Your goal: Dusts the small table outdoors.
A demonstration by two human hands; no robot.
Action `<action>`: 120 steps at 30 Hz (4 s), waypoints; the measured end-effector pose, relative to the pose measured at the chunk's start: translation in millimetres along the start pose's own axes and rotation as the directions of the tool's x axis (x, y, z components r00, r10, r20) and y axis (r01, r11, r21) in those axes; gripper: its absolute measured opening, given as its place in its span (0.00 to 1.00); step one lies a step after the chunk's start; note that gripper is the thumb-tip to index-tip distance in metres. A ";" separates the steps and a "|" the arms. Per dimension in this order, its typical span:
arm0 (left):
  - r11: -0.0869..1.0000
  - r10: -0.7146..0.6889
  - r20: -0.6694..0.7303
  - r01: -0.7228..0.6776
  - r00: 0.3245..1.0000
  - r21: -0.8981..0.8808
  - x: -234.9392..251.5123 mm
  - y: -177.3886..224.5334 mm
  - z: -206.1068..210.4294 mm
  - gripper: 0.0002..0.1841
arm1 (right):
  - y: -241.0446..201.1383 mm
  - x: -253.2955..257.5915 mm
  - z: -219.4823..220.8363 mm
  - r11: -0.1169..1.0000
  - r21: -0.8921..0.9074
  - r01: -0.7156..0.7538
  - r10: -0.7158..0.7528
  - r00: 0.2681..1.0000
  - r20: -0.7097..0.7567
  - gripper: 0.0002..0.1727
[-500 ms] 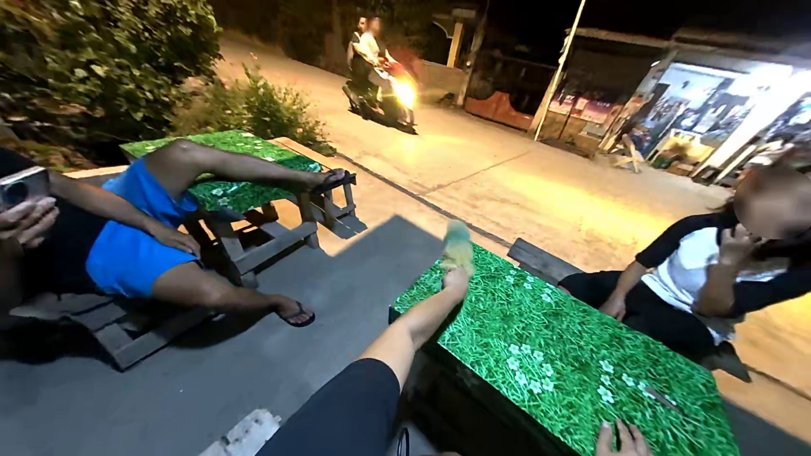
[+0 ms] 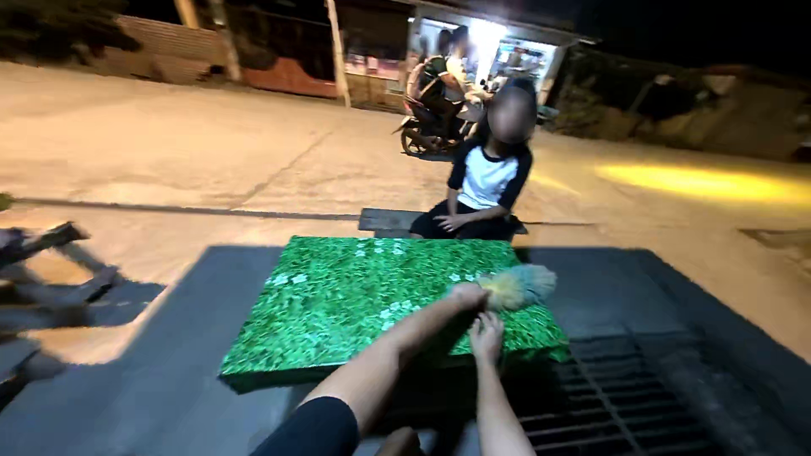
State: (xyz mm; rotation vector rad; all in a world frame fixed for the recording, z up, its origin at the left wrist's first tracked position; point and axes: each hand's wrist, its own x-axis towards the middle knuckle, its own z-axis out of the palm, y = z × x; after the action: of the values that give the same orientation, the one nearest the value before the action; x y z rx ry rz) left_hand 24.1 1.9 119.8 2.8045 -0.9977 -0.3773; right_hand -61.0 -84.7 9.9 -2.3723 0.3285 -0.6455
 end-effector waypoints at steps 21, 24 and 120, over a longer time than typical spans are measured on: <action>0.959 0.198 0.023 -0.198 0.980 0.204 59.5 24.9 9.1 0.15 | -6.1 9.4 -6.5 0.975 -0.012 -0.221 0.221 0.970 0.102 0.18; 0.990 -0.066 -0.083 0.075 0.994 0.121 36.3 -64.4 5.7 0.17 | 5.5 11.6 5.1 0.992 0.027 -0.123 0.122 0.992 0.037 0.19; 0.917 -0.377 -0.229 0.326 0.898 -0.232 -179.8 -91.5 87.9 0.16 | 2.4 3.8 0.8 0.982 -0.161 -0.099 0.103 0.995 0.016 0.18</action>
State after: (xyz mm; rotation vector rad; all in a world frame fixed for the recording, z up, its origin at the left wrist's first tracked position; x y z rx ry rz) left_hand -80.1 182.5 49.5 2.7557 -0.3712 -0.1110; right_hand -57.6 -87.6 9.2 -2.4952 0.5042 -0.5607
